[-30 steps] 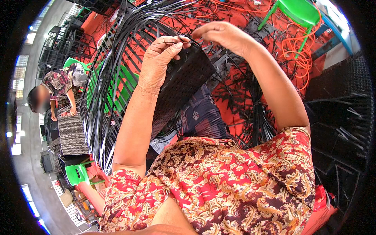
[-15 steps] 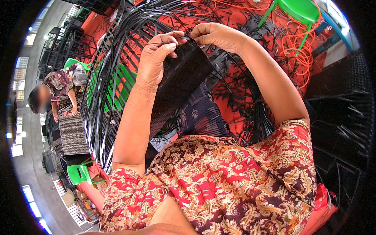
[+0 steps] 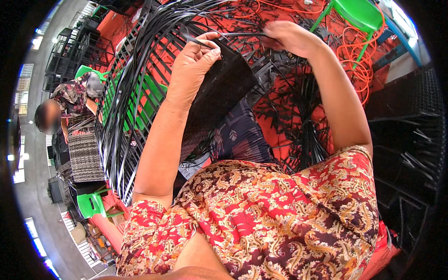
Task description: The person weaves a black plastic basket by hand, threading black plastic strips through the basket's frame. They repeatedly pull strips through openings, adjust tension, and rotate the basket to continue weaving around its circumference.
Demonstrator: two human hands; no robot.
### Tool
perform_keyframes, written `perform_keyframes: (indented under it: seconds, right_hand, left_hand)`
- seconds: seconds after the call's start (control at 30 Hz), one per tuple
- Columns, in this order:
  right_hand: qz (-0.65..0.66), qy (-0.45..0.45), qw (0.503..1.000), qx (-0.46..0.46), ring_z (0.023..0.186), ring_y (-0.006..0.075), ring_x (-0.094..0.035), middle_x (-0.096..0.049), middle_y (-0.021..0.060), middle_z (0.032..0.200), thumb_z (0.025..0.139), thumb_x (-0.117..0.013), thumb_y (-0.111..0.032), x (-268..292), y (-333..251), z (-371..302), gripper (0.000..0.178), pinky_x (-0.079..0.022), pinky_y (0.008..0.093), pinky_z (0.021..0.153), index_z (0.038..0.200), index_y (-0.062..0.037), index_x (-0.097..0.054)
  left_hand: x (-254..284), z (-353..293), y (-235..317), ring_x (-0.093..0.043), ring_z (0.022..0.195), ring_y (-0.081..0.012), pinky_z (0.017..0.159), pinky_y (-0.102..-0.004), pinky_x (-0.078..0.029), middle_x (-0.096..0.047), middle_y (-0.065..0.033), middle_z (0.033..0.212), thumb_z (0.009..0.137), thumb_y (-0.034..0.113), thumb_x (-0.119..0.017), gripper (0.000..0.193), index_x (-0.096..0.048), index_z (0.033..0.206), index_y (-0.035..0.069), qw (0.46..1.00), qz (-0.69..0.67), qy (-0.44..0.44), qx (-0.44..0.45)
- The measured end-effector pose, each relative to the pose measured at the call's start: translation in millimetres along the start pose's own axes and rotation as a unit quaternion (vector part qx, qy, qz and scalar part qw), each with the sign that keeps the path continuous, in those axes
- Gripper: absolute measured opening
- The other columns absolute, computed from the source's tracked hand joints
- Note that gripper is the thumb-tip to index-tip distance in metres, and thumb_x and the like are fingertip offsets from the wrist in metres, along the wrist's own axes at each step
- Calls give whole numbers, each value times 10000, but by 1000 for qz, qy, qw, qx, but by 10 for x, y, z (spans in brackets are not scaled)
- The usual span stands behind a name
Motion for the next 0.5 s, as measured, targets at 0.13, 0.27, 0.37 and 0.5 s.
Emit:
perform_keyframes:
  seconds: [0.13,0.27,0.37,0.5]
  right_hand:
    - [-238,94,941,-219,640,122,-521,-559,21,683,859,-564,-162,903,1068,-787,125,-390,250,566,793,-56,-551]
    - [-18,115,961,-252,632,132,-537,-561,16,702,829,-591,-130,1016,1654,-1314,88,-409,244,577,852,-46,-587]
    - [-149,73,957,-236,607,131,-533,-576,34,713,829,-598,-109,868,1715,-1139,108,-438,258,590,866,-12,-569]
    - [-688,245,671,-131,951,193,-584,-625,67,958,830,-614,-131,626,665,-892,213,-447,289,850,983,18,-599]
  left_hand:
    - [-87,-41,156,-550,778,-81,745,-221,-480,-490,-81,1223,810,45,-659,226,-602,1023,-2,992,116,3,-53]
    - [-142,-43,213,-567,830,-105,756,-231,-482,-503,-101,1205,792,42,-656,288,-618,1077,20,975,206,2,-80]
    - [-215,-77,330,-592,852,-143,758,-250,-487,-512,-107,1208,806,48,-640,254,-658,1058,71,932,315,-14,-177]
    - [-246,-98,308,-605,886,-177,773,-269,-485,-572,-90,1152,817,46,-627,228,-681,1033,94,942,293,-20,-160]
Point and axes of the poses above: each hand's wrist, its own z-axis towards the middle knuckle, its own x-axis out of the back of the hand, y = z × x, the point moved 9 cm from there along z, towards the middle knuckle
